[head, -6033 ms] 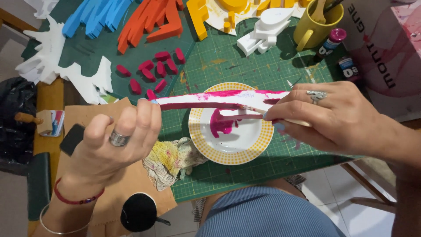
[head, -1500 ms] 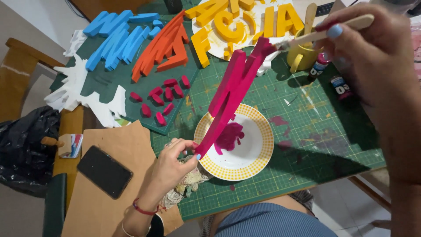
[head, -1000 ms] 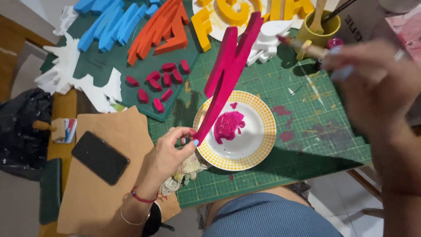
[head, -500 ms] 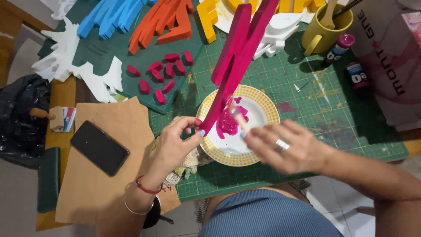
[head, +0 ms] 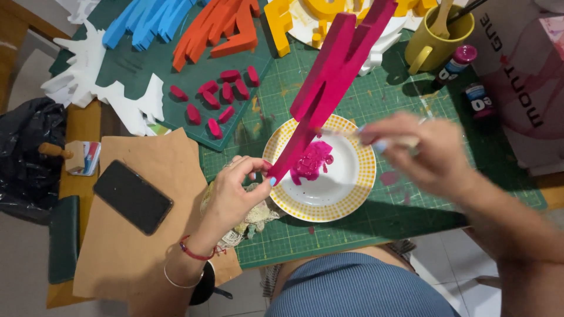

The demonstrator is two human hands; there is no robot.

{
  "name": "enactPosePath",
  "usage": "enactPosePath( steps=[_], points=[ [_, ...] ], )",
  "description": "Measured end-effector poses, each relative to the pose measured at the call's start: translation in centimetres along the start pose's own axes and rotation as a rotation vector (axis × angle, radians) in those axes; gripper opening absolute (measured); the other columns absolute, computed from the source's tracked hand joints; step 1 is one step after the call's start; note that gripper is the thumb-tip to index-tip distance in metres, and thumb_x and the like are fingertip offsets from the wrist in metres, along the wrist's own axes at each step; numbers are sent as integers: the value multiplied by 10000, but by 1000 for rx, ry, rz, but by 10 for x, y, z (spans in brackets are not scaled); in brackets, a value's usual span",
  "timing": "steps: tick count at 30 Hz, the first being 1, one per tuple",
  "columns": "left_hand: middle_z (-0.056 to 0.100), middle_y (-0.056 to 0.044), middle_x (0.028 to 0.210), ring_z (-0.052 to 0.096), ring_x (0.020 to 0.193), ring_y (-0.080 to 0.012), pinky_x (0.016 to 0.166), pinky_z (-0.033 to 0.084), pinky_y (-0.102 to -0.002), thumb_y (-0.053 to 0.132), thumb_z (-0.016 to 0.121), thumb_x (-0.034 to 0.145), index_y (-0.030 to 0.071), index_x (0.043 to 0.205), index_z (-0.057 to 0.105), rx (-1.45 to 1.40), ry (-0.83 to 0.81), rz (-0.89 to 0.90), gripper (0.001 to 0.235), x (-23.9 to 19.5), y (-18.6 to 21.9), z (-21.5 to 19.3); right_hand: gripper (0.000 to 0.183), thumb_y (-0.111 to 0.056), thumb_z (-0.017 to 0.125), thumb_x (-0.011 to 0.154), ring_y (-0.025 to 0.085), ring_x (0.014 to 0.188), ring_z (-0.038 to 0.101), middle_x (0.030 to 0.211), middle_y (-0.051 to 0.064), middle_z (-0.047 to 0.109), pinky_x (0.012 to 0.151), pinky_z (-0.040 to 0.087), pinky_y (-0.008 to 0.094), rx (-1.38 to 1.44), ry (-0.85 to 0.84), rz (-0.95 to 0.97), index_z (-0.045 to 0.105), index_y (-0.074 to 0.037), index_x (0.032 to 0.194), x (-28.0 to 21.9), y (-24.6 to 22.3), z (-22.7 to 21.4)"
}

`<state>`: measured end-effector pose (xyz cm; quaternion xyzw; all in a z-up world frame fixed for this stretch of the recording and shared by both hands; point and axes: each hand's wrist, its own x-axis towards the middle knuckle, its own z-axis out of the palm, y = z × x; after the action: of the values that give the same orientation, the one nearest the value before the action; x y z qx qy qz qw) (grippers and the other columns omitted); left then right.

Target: Painting a large pink foam cutout using a paintbrush and pink paint on a plate at a design station.

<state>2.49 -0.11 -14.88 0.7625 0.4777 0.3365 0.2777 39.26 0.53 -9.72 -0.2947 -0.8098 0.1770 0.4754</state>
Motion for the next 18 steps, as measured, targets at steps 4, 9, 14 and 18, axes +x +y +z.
enactPosePath(
  steps=[4, 9, 14, 18],
  points=[
    [781, 18, 876, 655, 797, -170, 812, 534, -340, 207, 822, 872, 166, 1027, 804, 18, 1, -9, 162, -2, -6, 1, 250, -36, 654, 1156, 292, 747, 690, 952, 189, 764, 794, 553, 373, -112, 170, 2, 789, 142, 1268, 12, 19, -41],
    [778, 2, 874, 654, 795, -178, 807, 533, -351, 204, 816, 880, 149, 1036, 798, 18, 4, -26, 167, -1, 3, -2, 200, 46, 715, 1153, 359, 806, 681, 947, 163, 758, 800, 536, 468, -405, 213, -162, 849, 89, 1295, -2, 30, -46],
    [749, 87, 974, 585, 837, -110, 767, 512, -316, 200, 734, 880, 181, 1105, 795, 106, -53, -170, 234, 4, 10, 1, 176, -53, 707, 1108, 212, 857, 748, 1136, 101, 821, 696, 588, 357, -686, 25, -249, 786, -122, 1250, -13, -7, 8],
    [774, 7, 885, 654, 800, -178, 818, 525, -346, 212, 809, 879, 159, 1047, 794, 8, 36, -35, 176, 6, -3, 6, 146, -77, 680, 1022, 284, 641, 693, 906, 162, 770, 585, 562, 364, -456, 70, -465, 816, -29, 1046, -2, -35, 47]
  ],
)
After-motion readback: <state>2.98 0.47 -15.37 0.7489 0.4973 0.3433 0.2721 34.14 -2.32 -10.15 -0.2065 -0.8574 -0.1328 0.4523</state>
